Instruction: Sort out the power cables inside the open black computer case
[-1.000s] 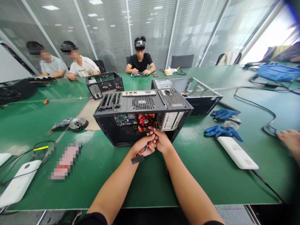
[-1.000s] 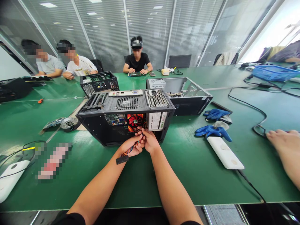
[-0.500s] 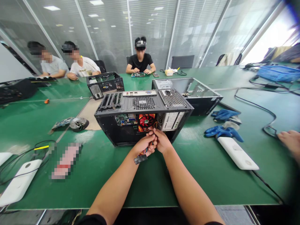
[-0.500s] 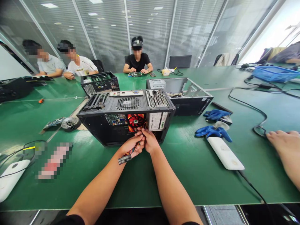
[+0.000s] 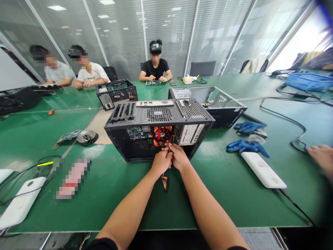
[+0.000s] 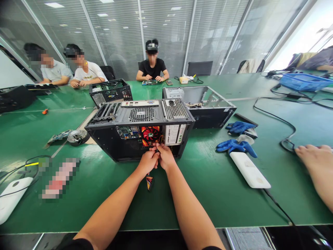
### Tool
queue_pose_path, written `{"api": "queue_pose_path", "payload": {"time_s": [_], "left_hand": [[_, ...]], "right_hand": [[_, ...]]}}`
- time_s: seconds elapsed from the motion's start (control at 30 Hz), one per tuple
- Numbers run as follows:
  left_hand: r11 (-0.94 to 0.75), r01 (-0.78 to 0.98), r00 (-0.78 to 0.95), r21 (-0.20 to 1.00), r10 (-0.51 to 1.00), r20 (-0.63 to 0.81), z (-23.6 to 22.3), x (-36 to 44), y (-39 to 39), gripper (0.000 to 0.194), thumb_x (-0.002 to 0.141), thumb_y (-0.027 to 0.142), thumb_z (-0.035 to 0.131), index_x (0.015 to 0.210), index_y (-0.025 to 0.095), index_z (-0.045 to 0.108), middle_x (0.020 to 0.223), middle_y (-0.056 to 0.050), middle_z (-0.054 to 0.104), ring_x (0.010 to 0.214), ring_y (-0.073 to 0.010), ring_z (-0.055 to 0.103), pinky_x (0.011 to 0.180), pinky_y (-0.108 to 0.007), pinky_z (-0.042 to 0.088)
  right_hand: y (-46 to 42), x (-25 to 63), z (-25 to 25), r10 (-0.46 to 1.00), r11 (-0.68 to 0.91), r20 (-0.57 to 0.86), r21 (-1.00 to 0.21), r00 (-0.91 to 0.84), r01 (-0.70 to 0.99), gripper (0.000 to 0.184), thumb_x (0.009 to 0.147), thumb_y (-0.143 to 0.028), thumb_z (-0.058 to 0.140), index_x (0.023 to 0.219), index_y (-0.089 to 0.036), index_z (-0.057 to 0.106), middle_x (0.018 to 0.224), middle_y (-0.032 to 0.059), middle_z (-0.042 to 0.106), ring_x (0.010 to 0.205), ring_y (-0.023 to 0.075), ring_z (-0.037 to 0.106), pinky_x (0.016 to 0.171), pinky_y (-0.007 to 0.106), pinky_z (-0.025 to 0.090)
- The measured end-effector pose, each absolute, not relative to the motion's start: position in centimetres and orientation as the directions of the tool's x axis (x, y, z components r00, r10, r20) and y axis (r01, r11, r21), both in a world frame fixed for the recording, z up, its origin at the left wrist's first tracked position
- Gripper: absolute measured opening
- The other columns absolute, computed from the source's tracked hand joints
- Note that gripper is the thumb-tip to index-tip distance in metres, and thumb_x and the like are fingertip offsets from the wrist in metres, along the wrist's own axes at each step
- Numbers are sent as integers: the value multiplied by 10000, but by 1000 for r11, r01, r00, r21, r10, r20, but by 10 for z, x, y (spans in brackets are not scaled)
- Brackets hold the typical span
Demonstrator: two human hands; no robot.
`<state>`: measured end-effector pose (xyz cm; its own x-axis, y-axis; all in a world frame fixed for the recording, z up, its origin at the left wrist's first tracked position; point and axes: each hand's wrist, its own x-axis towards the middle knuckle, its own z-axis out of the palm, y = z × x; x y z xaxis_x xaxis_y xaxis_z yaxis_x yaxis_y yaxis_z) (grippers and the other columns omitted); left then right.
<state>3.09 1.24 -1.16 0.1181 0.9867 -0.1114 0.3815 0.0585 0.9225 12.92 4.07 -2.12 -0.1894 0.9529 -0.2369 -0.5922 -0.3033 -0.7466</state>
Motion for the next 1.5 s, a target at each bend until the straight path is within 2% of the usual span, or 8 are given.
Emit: {"api": "queue_pose_path", "payload": {"time_s": [0.13, 0.47, 0.7, 1.0, 1.1, 1.27, 1.4, 1.5], "left_hand": [[58, 383, 93, 922, 991, -101, -9, 31, 11, 263, 870, 280, 560, 627, 187, 521, 454, 45, 524, 366, -83, 493, 449, -199, 375], [510, -273, 393, 816, 833, -389, -4, 21, 14, 361, 806, 452, 675, 718, 163, 476, 478, 87, 425, 370, -37, 425, 391, -143, 306], [343, -1, 318, 939, 890, -325, -6, 24, 16, 326, 889, 405, 544, 690, 147, 529, 437, 64, 450, 324, -59, 423, 359, -167, 288], [17, 440, 96, 898, 993, -66, -8, 28, 11, 249, 858, 243, 550, 613, 197, 542, 504, 18, 524, 469, -125, 547, 514, -221, 402], [-26, 451, 49, 892, 999, 4, -7, 29, 10, 219, 824, 204, 601, 613, 209, 542, 559, 5, 530, 578, -147, 584, 563, -220, 408], [151, 259, 193, 954, 960, -204, -9, 28, 13, 318, 901, 335, 518, 623, 182, 516, 475, 31, 497, 370, -85, 465, 426, -198, 349], [311, 10, 306, 950, 904, -299, -12, 27, 15, 356, 897, 447, 513, 687, 161, 529, 447, 52, 471, 325, -70, 423, 368, -181, 299], [256, 78, 264, 963, 927, -268, -13, 27, 14, 329, 896, 408, 518, 681, 159, 536, 449, 51, 480, 336, -71, 438, 380, -180, 309]], "right_hand": [[40, 129, -21, 964, -267, -218, -740, -155, -617, 162, 772, -289, 715, 843, -171, 629, 608, 15, 657, 568, 173, 660, 444, 244, 522], [35, 135, -12, 922, -378, -256, -751, -289, -542, 215, 893, -337, 556, 927, -145, 646, 857, 100, 746, 544, 159, 662, 447, 260, 526], [39, 134, -24, 908, -407, -271, -752, -320, -519, 276, 830, -454, 638, 831, -189, 561, 418, -68, 547, 260, 98, 417, 288, 208, 397], [39, 128, -22, 943, -321, -207, -779, -262, -540, 287, 803, -445, 667, 757, -208, 513, 698, 37, 716, 477, 158, 632, 364, 241, 470], [38, 127, -19, 953, -292, -188, -775, -236, -560, 290, 787, -433, 688, 730, -207, 514, 699, 50, 718, 591, 181, 680, 461, 258, 525], [35, 129, -17, 926, -365, -257, -793, -277, -487, 280, 833, -471, 607, 808, -213, 503, 594, -8, 669, 264, 129, 491, 251, 253, 401], [34, 131, -19, 915, -390, -270, -785, -301, -481, 281, 855, -482, 568, 840, -212, 490, 486, -53, 589, 248, 145, 493, 240, 250, 406], [36, 130, -21, 916, -389, -272, -780, -295, -491, 266, 853, -464, 577, 840, -212, 496, 524, -43, 612, 245, 135, 473, 235, 254, 394]]}}
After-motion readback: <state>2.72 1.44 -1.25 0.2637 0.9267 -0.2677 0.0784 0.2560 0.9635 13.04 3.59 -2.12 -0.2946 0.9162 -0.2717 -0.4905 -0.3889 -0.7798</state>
